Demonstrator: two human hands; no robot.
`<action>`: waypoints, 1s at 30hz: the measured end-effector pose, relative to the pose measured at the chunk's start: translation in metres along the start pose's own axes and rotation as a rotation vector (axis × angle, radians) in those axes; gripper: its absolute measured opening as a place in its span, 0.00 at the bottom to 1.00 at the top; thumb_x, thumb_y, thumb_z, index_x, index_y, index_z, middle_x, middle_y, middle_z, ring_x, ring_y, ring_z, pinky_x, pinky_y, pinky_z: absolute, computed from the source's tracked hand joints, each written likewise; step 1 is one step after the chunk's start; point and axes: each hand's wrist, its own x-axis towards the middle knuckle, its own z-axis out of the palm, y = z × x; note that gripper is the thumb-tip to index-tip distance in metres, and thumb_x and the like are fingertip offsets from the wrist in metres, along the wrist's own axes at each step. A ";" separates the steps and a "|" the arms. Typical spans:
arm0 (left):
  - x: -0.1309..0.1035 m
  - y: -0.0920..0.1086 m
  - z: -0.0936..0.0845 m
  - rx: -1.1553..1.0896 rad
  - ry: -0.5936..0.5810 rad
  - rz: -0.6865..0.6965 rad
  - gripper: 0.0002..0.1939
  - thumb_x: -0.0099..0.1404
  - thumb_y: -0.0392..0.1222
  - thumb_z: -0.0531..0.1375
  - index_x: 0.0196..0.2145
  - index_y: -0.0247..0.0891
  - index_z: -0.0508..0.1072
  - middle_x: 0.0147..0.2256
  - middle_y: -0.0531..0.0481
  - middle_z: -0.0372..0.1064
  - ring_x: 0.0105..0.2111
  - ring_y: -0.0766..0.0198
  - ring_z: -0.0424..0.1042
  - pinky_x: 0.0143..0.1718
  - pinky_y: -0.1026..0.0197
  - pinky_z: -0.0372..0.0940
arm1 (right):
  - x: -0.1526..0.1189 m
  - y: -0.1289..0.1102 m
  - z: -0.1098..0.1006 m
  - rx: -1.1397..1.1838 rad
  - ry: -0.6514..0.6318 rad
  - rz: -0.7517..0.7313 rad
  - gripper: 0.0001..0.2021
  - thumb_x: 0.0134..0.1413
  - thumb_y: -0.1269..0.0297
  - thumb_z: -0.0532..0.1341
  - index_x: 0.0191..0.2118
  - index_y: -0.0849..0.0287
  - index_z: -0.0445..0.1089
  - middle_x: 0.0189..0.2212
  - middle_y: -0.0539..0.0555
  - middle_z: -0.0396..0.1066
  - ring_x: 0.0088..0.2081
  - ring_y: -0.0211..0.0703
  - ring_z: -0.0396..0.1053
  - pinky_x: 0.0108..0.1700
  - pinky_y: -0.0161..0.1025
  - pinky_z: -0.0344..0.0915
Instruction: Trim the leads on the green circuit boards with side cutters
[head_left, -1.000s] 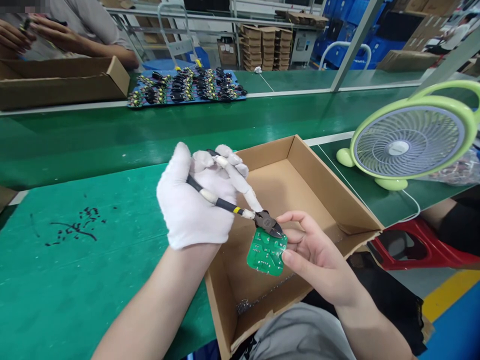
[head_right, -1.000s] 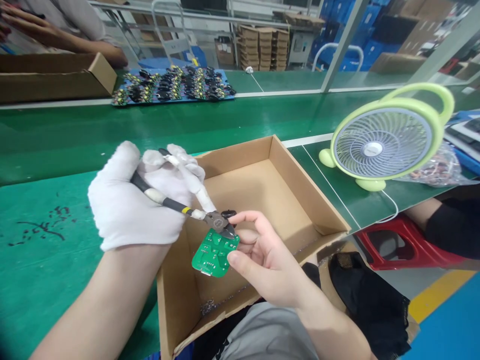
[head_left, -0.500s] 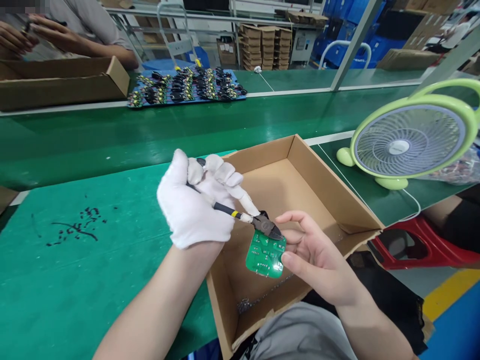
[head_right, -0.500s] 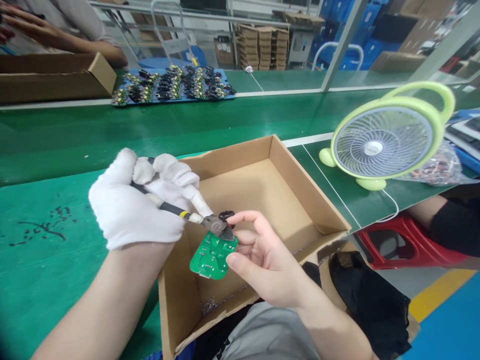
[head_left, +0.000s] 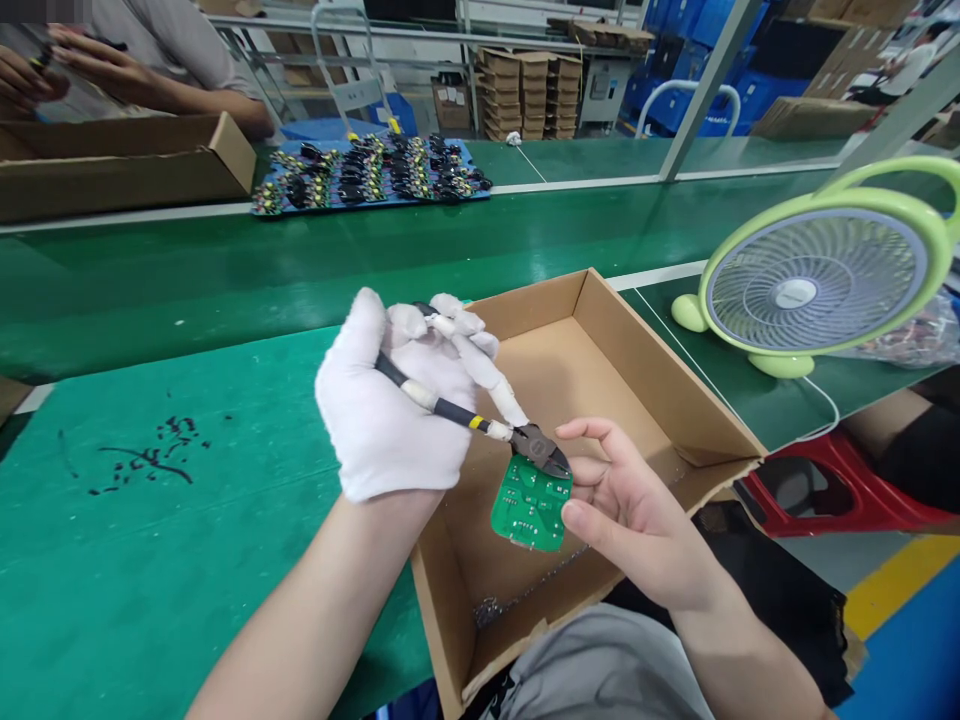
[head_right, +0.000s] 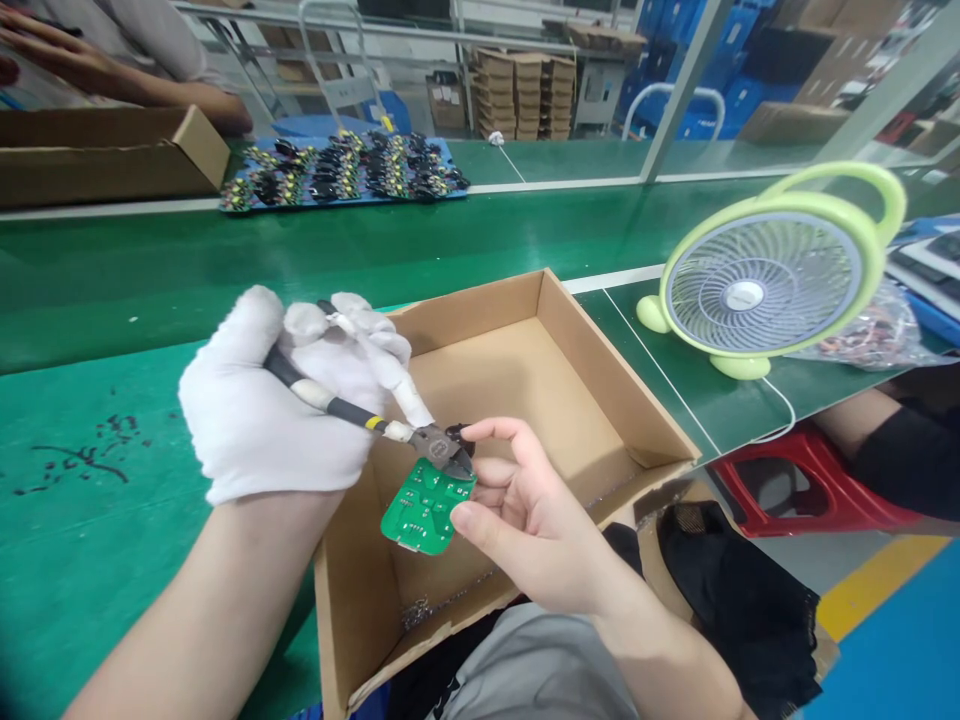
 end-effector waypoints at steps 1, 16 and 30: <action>0.000 0.000 -0.001 0.000 -0.013 -0.004 0.25 0.74 0.47 0.49 0.19 0.36 0.59 0.28 0.48 0.61 0.29 0.66 0.67 0.33 0.61 0.70 | 0.000 0.000 0.000 0.006 0.001 0.001 0.20 0.66 0.62 0.67 0.55 0.52 0.57 0.46 0.55 0.78 0.42 0.40 0.78 0.45 0.36 0.71; -0.005 0.001 0.000 0.011 -0.020 -0.022 0.25 0.74 0.48 0.49 0.19 0.37 0.55 0.25 0.49 0.57 0.26 0.64 0.63 0.28 0.60 0.65 | 0.000 0.001 0.000 0.065 -0.029 -0.008 0.19 0.66 0.65 0.67 0.55 0.53 0.58 0.44 0.52 0.78 0.40 0.34 0.77 0.43 0.31 0.69; -0.005 0.003 0.003 0.005 0.040 -0.027 0.26 0.74 0.48 0.48 0.19 0.37 0.54 0.25 0.49 0.56 0.25 0.65 0.63 0.27 0.61 0.64 | -0.002 0.003 -0.001 0.048 -0.047 -0.020 0.18 0.67 0.65 0.67 0.55 0.52 0.59 0.42 0.50 0.76 0.38 0.32 0.74 0.43 0.31 0.70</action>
